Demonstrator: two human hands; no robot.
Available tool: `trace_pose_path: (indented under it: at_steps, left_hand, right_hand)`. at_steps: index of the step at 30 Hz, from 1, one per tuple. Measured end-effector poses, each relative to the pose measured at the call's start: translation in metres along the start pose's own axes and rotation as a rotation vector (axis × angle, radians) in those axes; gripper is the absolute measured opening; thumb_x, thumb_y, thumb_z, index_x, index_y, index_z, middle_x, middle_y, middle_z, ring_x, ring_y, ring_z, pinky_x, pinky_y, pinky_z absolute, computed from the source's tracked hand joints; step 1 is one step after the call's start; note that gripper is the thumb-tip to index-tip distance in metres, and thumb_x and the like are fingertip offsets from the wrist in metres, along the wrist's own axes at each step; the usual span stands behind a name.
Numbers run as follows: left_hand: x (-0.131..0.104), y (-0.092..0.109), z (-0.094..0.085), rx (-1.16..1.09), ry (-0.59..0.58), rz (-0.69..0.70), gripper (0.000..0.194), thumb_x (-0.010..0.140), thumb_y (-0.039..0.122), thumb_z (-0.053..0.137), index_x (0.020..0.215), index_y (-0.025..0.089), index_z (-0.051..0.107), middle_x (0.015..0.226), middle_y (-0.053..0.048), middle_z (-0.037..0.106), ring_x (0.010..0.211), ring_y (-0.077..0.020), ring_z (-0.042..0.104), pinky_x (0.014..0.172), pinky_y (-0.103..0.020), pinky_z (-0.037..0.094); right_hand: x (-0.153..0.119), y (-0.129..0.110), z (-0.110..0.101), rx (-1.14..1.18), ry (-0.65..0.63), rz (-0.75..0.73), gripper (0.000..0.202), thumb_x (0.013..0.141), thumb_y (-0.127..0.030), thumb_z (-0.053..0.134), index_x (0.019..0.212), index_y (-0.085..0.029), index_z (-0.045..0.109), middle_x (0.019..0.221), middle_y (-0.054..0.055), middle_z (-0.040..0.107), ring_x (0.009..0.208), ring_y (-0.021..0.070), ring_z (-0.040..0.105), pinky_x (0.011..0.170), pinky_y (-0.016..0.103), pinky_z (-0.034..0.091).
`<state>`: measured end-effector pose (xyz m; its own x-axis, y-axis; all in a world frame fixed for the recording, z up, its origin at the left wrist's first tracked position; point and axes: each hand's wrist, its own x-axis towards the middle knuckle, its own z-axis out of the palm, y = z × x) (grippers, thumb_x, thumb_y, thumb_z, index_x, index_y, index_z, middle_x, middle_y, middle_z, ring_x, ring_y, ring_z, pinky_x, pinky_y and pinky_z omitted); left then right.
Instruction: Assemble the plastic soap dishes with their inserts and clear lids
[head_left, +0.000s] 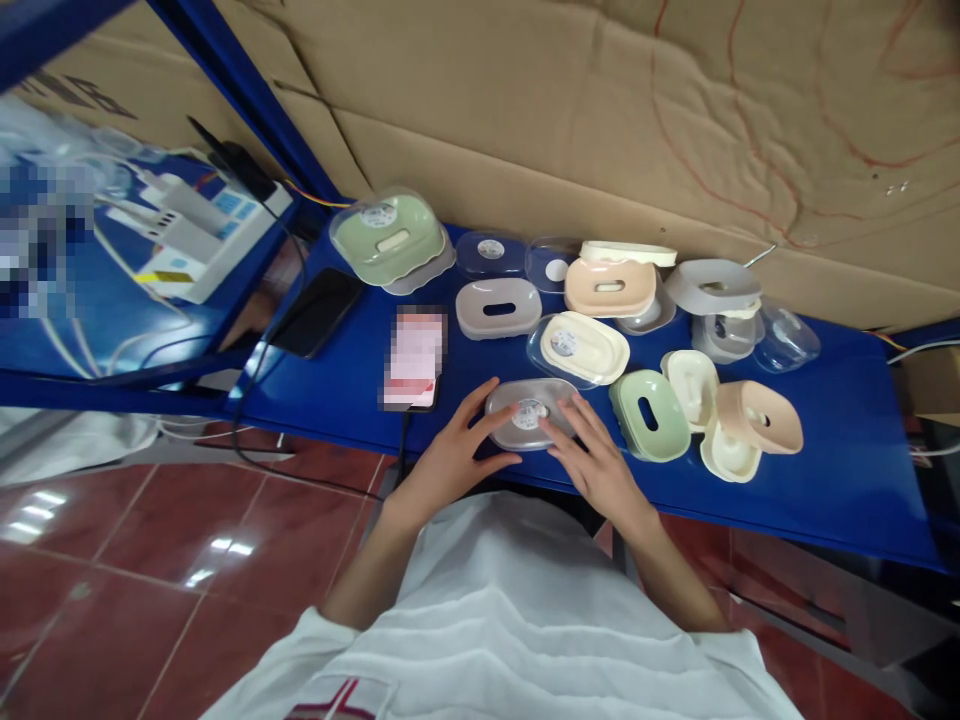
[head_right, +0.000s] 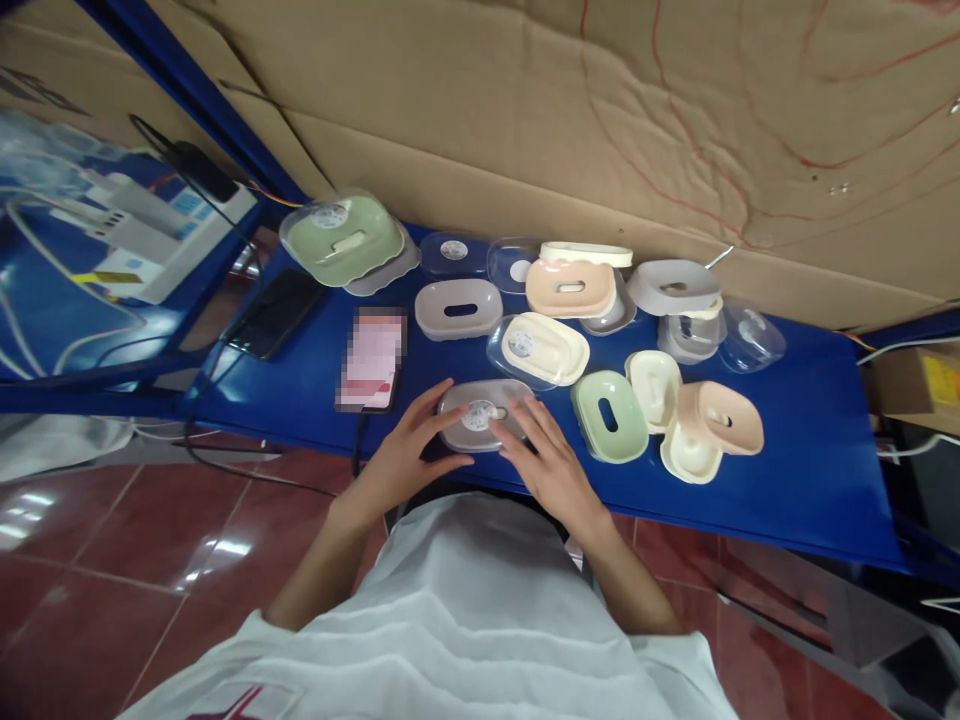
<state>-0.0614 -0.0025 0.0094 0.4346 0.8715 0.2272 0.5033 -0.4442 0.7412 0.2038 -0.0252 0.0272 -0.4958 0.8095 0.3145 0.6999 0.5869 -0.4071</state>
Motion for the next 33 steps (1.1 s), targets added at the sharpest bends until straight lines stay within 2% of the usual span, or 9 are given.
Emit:
trace_pose_path:
  at_steps: [3,8,14,17,21,23,26,30,33]
  left_hand:
    - [-0.001,0.001,0.001,-0.016,-0.009,-0.046,0.074,0.093,0.037,0.081,0.158,0.036,0.046,0.164,-0.013,0.047,0.152,-0.0310,0.051,0.122,-0.052,0.050]
    - [-0.008,0.003,0.010,0.009,0.046,0.028,0.079,0.095,0.032,0.079,0.162,0.038,0.038,0.174,-0.015,0.029,0.158,-0.0342,0.041,0.122,-0.056,0.049]
    - [-0.007,0.009,0.016,0.108,0.071,0.141,0.074,0.096,0.029,0.077,0.161,0.032,0.042,0.173,-0.016,0.033,0.160,-0.0342,0.039,0.123,-0.054,0.049]
    - [-0.004,0.009,0.019,0.201,0.093,0.232,0.066,0.095,0.035,0.078,0.155,0.026,0.051,0.169,-0.021,0.037,0.159,-0.0375,0.039,0.122,-0.057,0.048]
    - [0.000,0.008,0.022,0.326,0.099,0.320,0.043,0.095,0.039,0.078,0.135,0.027,0.067,0.153,-0.017,0.055,0.151,-0.0382,0.048,0.118,-0.059,0.051]
    - [0.002,0.009,0.023,0.372,0.088,0.324,0.036,0.097,0.041,0.076,0.129,0.027,0.070,0.147,-0.015,0.060,0.146,-0.0368,0.053,0.115,-0.056,0.054]
    - [0.004,0.010,0.024,0.393,0.109,0.291,0.032,0.097,0.044,0.074,0.124,0.027,0.071,0.141,-0.014,0.062,0.141,-0.0358,0.056,0.112,-0.054,0.057]
    - [0.004,0.009,0.020,0.336,0.207,0.221,0.032,0.095,0.045,0.077,0.120,0.026,0.071,0.136,-0.013,0.061,0.138,-0.0347,0.057,0.112,-0.054,0.056]
    - [0.000,0.008,0.016,0.280,0.285,0.182,0.038,0.094,0.045,0.077,0.123,0.023,0.068,0.140,-0.016,0.057,0.139,-0.0345,0.056,0.113,-0.053,0.056]
  right_hand:
    - [0.002,0.003,-0.003,0.009,0.026,-0.015,0.071,0.105,-0.014,0.059,0.167,-0.038,0.036,0.162,0.009,0.053,0.159,0.0296,0.039,0.126,0.056,0.046]
    - [-0.007,0.008,-0.001,-0.014,0.013,-0.046,0.071,0.102,-0.020,0.068,0.165,-0.037,0.041,0.163,0.007,0.053,0.158,0.0302,0.040,0.125,0.053,0.049]
    - [-0.024,0.010,0.001,-0.091,0.122,-0.025,0.076,0.099,-0.022,0.072,0.166,-0.040,0.040,0.153,0.008,0.062,0.147,0.0322,0.055,0.120,0.055,0.053]
    - [-0.025,0.010,0.001,-0.090,0.098,-0.007,0.078,0.100,-0.023,0.071,0.167,-0.039,0.036,0.150,0.011,0.061,0.151,0.0344,0.049,0.121,0.059,0.051]
    - [-0.025,0.010,0.003,-0.085,0.047,0.002,0.074,0.102,-0.024,0.068,0.167,-0.039,0.037,0.152,0.012,0.055,0.160,0.0378,0.034,0.123,0.063,0.047]
    - [-0.024,0.009,0.002,-0.057,0.039,0.020,0.070,0.102,-0.028,0.068,0.165,-0.039,0.039,0.153,0.012,0.052,0.161,0.0393,0.031,0.123,0.066,0.046]
    - [-0.015,0.009,-0.005,-0.027,0.031,0.026,0.065,0.102,-0.034,0.069,0.162,-0.038,0.045,0.149,0.012,0.053,0.159,0.0389,0.035,0.123,0.065,0.046]
    - [0.009,0.009,-0.016,-0.059,-0.022,-0.040,0.057,0.103,-0.036,0.067,0.157,-0.036,0.052,0.147,0.012,0.056,0.152,0.0352,0.044,0.124,0.059,0.047]
    - [0.022,0.009,-0.010,-0.100,-0.058,-0.069,0.058,0.104,-0.037,0.064,0.160,-0.035,0.049,0.150,0.013,0.056,0.153,0.0348,0.043,0.122,0.058,0.049]
